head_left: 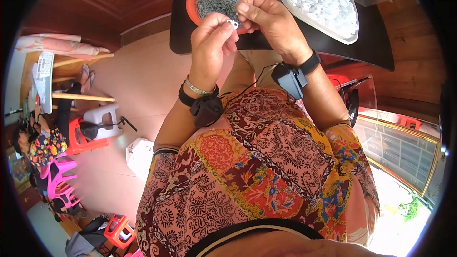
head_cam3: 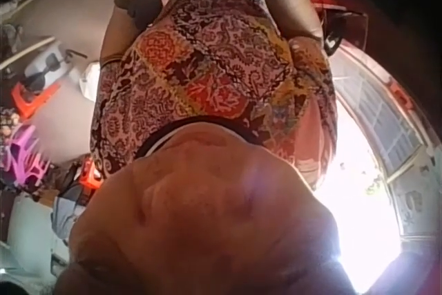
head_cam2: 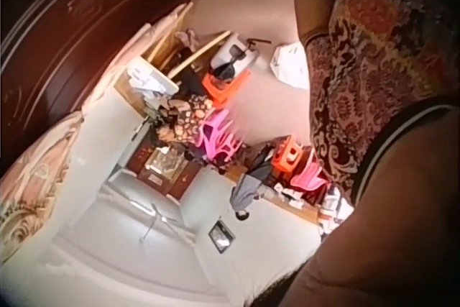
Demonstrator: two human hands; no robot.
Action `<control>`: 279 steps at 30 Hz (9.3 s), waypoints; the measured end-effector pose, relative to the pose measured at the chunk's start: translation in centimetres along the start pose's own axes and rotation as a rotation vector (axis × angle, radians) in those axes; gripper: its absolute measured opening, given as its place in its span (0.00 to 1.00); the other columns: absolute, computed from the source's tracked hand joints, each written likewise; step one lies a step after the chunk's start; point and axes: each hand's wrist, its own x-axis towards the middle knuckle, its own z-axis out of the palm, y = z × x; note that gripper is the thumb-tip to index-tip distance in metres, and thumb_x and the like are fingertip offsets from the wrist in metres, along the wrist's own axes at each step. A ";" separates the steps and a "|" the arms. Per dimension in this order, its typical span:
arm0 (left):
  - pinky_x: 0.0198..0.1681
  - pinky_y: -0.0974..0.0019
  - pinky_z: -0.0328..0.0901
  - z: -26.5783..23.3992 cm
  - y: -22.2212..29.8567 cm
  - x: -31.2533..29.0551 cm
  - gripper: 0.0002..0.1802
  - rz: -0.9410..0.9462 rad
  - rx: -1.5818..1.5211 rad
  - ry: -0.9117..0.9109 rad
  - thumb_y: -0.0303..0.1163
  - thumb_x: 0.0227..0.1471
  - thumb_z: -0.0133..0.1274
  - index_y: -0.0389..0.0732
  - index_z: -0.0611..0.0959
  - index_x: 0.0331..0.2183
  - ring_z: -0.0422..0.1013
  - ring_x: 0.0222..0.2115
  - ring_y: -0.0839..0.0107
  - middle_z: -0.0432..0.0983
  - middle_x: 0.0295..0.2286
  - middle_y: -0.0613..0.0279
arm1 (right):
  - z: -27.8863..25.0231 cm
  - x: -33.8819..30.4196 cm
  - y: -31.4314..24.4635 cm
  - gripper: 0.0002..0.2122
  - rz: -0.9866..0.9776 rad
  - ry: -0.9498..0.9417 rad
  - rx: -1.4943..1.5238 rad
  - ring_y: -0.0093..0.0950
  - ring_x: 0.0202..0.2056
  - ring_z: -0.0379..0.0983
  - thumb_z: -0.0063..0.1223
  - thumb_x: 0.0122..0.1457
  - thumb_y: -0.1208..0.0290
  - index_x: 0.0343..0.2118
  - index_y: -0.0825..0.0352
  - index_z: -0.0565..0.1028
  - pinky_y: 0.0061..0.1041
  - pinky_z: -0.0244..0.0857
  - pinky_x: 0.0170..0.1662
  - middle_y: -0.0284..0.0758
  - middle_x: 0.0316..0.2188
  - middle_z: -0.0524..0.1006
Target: Assembling small white plastic components by manually inserting metal pins into them.
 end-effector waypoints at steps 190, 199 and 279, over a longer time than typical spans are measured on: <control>0.20 0.79 0.54 1.6 -2.8 -1.5 0.05 -0.076 0.072 0.024 0.27 0.52 0.47 0.36 0.74 0.27 0.58 0.17 0.85 0.66 0.19 0.69 | 0.5 -4.5 4.0 0.07 -0.217 0.195 -0.031 0.15 0.35 0.71 0.51 0.57 0.80 0.39 0.70 0.75 0.16 0.67 0.41 0.29 0.34 0.77; 0.19 0.79 0.52 1.9 -2.1 -1.6 0.08 -0.100 0.024 -0.016 0.30 0.54 0.43 0.36 0.74 0.29 0.60 0.17 0.84 0.68 0.20 0.68 | 0.5 -5.2 3.8 0.14 -0.233 0.126 -0.064 0.17 0.37 0.71 0.57 0.52 0.81 0.43 0.70 0.71 0.18 0.67 0.42 0.29 0.36 0.74; 0.31 0.62 0.66 1.7 -3.5 -1.1 0.17 0.858 0.612 -0.132 0.37 0.58 0.42 0.31 0.69 0.42 0.72 0.27 0.58 0.73 0.30 0.48 | 0.5 -7.4 0.5 0.12 -0.216 0.016 0.205 0.19 0.42 0.70 0.50 0.56 0.84 0.44 0.70 0.72 0.20 0.64 0.48 0.31 0.38 0.75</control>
